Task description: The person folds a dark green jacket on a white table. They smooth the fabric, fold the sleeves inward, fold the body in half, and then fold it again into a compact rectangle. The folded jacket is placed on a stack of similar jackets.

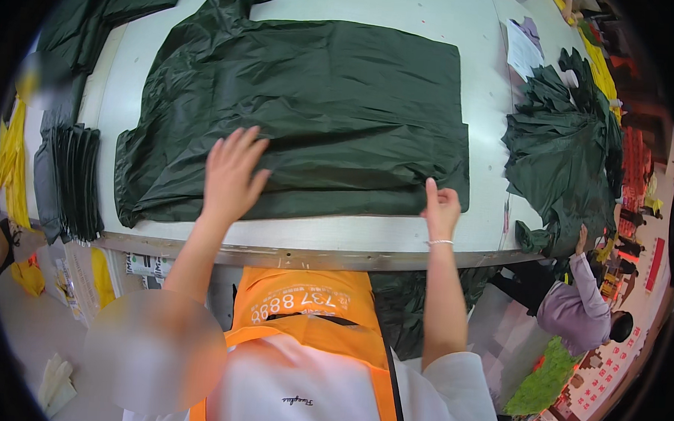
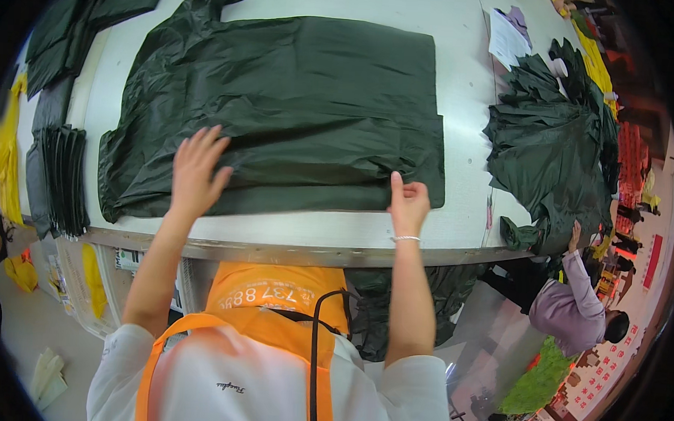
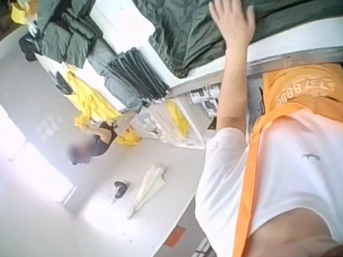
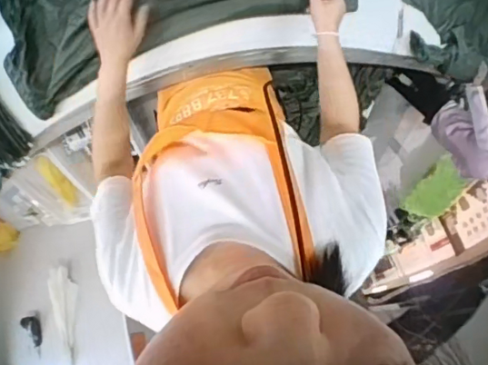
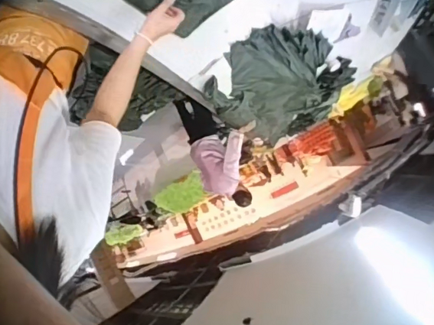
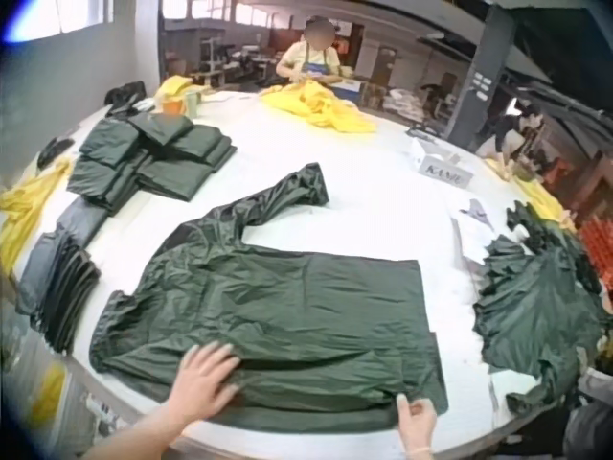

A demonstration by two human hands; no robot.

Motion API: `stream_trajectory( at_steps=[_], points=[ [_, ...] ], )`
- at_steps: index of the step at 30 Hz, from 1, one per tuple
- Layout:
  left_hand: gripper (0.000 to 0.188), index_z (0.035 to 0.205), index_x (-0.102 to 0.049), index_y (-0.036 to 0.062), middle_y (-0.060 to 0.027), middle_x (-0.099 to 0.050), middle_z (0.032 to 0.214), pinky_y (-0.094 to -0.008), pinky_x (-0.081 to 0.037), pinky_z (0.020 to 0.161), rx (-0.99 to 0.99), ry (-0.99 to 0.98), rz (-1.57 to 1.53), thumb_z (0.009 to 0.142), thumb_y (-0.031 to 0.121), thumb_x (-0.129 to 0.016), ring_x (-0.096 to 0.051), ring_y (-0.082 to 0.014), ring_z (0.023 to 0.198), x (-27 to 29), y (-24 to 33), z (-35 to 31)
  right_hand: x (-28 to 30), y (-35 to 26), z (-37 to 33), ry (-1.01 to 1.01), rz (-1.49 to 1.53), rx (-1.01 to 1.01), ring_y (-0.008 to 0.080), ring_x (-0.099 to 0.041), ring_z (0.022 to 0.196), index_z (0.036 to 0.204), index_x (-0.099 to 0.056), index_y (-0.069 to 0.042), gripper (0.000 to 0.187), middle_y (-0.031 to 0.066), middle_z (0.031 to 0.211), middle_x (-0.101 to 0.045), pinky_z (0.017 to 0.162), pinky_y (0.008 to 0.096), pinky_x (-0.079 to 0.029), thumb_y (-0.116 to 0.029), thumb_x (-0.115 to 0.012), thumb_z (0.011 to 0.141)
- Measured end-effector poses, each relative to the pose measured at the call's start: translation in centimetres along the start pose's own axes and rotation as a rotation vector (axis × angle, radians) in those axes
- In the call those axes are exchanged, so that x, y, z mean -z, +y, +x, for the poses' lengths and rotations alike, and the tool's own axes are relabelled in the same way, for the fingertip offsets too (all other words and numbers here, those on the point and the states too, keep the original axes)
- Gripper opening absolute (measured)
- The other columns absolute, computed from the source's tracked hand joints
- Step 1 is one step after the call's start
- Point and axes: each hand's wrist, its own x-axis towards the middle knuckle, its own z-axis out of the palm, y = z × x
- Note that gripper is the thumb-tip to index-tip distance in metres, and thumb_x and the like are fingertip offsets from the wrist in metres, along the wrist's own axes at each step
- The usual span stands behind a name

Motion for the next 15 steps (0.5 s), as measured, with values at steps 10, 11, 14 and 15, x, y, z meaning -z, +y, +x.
stream_trajectory(
  at_steps=[10, 11, 14, 15],
  points=[
    [0.096, 0.144, -0.031, 0.0234, -0.0047, -0.021, 0.152, -0.0624, -0.012, 0.107, 0.059, -0.186, 0.148, 0.064, 0.059, -0.071, -0.018, -0.0286, 0.140, -8.1, 0.3, 3.2, -2.8, -0.3, 3.5, 0.286, 1.056, -0.039, 0.0199, -0.052, 0.097, 0.112, -0.045, 0.003, 0.022, 0.0121, 0.108, -0.052, 0.087, 0.0362, -0.046, -0.011, -0.042, 0.095],
    [0.096, 0.144, -0.031, 0.0233, -0.0045, -0.021, 0.152, -0.0624, -0.012, 0.107, 0.055, -0.202, 0.148, 0.064, 0.060, -0.070, -0.018, -0.0283, 0.140, -8.6, 0.1, 3.0, -2.2, -0.8, 3.5, 0.348, 0.839, 0.132, 0.0194, -0.051, 0.097, 0.111, -0.045, 0.003, 0.021, 0.0121, 0.108, -0.052, 0.086, 0.0343, -0.045, -0.010, -0.041, 0.095],
    [0.097, 0.143, -0.032, 0.0233, -0.0041, -0.022, 0.152, -0.0625, -0.012, 0.107, 0.044, -0.226, 0.149, 0.063, 0.063, -0.069, -0.018, -0.0276, 0.140, -9.4, -0.6, 2.8, -0.2, -0.9, 4.5, 0.442, 0.399, 0.639, 0.0161, -0.052, 0.086, 0.106, -0.045, 0.001, 0.024, 0.0108, 0.095, -0.054, 0.073, 0.0273, -0.045, -0.018, -0.053, 0.093],
    [0.097, 0.143, -0.031, 0.0233, -0.0040, -0.022, 0.152, -0.0626, -0.012, 0.107, 0.040, -0.227, 0.150, 0.063, 0.063, -0.068, -0.018, -0.0275, 0.140, -9.5, -0.7, 2.8, 1.3, -0.5, 5.0, 0.350, 0.233, 0.684, 0.0178, -0.054, 0.080, 0.105, -0.046, 0.000, 0.029, 0.0112, 0.091, -0.056, 0.069, 0.0279, -0.046, -0.021, -0.058, 0.090]
  ],
)
